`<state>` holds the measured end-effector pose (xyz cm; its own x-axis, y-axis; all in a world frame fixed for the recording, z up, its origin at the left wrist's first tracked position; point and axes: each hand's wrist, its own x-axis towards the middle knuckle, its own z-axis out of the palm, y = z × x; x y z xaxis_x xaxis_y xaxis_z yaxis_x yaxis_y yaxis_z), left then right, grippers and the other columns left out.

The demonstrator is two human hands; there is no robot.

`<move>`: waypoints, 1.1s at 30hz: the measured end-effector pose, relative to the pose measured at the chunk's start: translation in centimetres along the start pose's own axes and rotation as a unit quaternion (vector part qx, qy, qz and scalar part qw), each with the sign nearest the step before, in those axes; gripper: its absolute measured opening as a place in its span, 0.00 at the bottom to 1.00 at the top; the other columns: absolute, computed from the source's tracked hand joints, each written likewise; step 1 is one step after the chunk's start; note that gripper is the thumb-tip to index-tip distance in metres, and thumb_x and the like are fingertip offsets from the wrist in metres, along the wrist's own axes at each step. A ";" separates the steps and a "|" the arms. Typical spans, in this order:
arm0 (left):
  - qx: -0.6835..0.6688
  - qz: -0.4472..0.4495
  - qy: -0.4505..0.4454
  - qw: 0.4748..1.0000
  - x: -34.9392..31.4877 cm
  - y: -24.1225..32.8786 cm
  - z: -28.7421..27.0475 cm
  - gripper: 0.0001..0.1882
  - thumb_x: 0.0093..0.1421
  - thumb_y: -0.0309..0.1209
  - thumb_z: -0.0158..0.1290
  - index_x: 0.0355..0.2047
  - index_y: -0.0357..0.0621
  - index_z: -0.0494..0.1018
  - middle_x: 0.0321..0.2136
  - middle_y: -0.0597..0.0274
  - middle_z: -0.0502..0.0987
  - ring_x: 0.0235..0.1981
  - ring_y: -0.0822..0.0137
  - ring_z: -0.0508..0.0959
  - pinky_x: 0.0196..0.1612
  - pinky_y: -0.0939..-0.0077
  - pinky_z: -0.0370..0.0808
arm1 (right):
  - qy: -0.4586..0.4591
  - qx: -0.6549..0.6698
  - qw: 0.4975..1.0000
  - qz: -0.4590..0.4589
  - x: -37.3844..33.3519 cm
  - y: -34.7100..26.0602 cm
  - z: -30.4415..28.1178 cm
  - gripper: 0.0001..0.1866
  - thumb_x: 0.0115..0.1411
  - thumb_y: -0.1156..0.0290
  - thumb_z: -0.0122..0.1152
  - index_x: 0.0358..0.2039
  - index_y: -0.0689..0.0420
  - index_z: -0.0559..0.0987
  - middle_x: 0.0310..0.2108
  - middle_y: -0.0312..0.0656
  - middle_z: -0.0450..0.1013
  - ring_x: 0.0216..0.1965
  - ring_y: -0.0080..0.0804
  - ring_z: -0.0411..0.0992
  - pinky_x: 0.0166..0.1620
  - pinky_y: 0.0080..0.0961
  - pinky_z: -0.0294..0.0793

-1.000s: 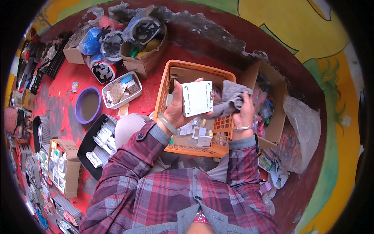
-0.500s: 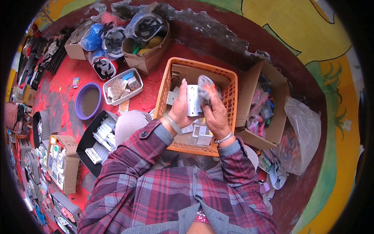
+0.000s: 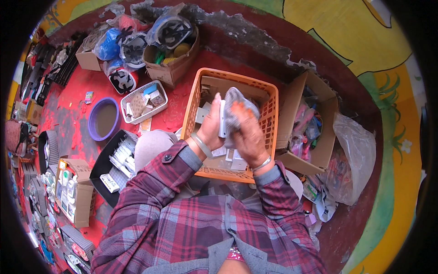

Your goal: The person wipes a square electronic component with a cloth and then places it into a container with other packaged components.

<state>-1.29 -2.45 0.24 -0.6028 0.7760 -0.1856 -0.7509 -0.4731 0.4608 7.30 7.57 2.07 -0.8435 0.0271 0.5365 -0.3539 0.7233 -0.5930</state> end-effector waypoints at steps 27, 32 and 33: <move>-0.058 -0.025 0.015 0.998 0.2 0.5 0.0 0.36 0.59 0.63 0.27 0.47 0.46 0.66 0.42 0.57 0.72 0.43 0.59 0.73 0.49 0.62 0.69 | -0.053 -0.018 0.998 -0.005 -0.1 1.1 0.0 0.28 0.49 0.79 0.54 0.53 0.55 0.67 0.54 0.49 0.63 0.59 0.47 0.57 0.60 0.40 0.52; -0.049 -0.002 0.011 0.999 -0.1 0.9 -0.1 0.30 0.60 0.59 0.31 0.39 0.47 0.69 0.35 0.60 0.74 0.37 0.64 0.75 0.44 0.68 0.73 | -0.065 -0.002 0.998 -0.004 0.2 0.3 0.0 0.29 0.47 0.81 0.53 0.53 0.55 0.67 0.54 0.48 0.63 0.58 0.45 0.58 0.60 0.41 0.52; -0.069 -0.041 -0.007 0.997 -0.3 0.8 0.4 0.30 0.61 0.58 0.31 0.42 0.46 0.68 0.37 0.60 0.74 0.38 0.65 0.75 0.45 0.69 0.73 | -0.058 -0.001 0.998 -0.005 0.3 0.5 -0.1 0.29 0.47 0.81 0.53 0.53 0.55 0.67 0.54 0.47 0.63 0.58 0.45 0.58 0.60 0.41 0.52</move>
<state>-1.62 -2.87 0.97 -0.5350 0.8196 -0.2051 -0.8280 -0.4605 0.3199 6.92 8.04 1.98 -0.8813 -0.0596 0.4688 -0.3614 0.7242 -0.5873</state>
